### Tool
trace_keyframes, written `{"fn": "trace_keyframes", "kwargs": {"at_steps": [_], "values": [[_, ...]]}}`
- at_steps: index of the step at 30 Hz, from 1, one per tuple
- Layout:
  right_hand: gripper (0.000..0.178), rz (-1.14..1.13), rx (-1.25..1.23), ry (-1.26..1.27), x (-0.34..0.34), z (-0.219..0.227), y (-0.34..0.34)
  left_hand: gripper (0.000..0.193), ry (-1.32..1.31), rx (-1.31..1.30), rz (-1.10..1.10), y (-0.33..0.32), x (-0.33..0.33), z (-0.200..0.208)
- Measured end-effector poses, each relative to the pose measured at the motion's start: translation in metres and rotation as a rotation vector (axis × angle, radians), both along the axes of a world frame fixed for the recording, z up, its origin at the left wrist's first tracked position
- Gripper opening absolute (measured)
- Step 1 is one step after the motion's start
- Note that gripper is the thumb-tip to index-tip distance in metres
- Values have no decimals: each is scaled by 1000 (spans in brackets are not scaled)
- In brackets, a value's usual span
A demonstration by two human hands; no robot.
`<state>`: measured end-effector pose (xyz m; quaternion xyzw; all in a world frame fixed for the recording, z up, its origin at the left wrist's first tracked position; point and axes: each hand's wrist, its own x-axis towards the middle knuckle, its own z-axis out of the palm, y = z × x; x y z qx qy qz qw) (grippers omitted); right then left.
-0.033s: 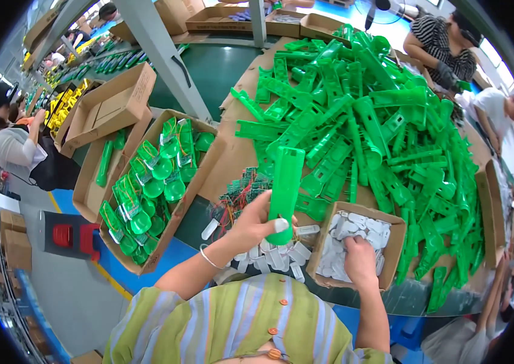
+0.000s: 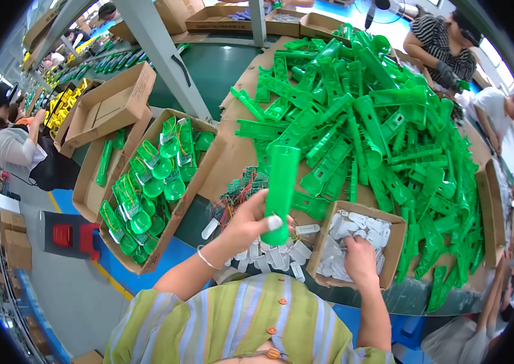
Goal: Assembling electronic components by inserting circuit boards and wires into green plastic housings.
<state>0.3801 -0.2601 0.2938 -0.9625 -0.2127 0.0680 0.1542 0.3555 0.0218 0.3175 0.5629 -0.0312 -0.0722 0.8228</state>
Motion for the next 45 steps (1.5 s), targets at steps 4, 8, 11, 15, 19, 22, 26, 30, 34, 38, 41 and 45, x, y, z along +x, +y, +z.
{"fn": "trace_keyframes", "kwargs": {"at_steps": [4,8,11,15,19,22,26,30,34,38,41,45], "values": [[13,20,212,-21,21,6,-7,47,157,-344,43,22,-13,4],[17,-94,342,27,23,17,-11,56,177,-328,12,22,-13,7],[23,-82,265,-151,19,11,-22,68,161,-254,-23,17,-9,2],[21,-192,444,-172,21,21,-22,81,94,129,80,9,-8,8],[19,-225,345,-80,20,7,-33,85,-2,361,142,6,-11,3],[15,-147,389,-110,17,8,-27,85,-73,563,180,6,-12,-2],[10,-181,432,-157,19,22,-21,83,-54,661,182,6,-16,1],[4,-448,737,299,10,46,3,82,-32,588,151,5,-17,3],[12,-118,1263,513,7,50,42,78,68,276,81,1,-17,13],[18,-109,1427,700,8,53,91,74,42,155,97,2,-21,11],[22,-83,1539,744,5,41,121,72,27,28,99,0,-24,14],[21,37,1263,495,-4,38,134,71,-83,203,124,9,-30,8]]}}
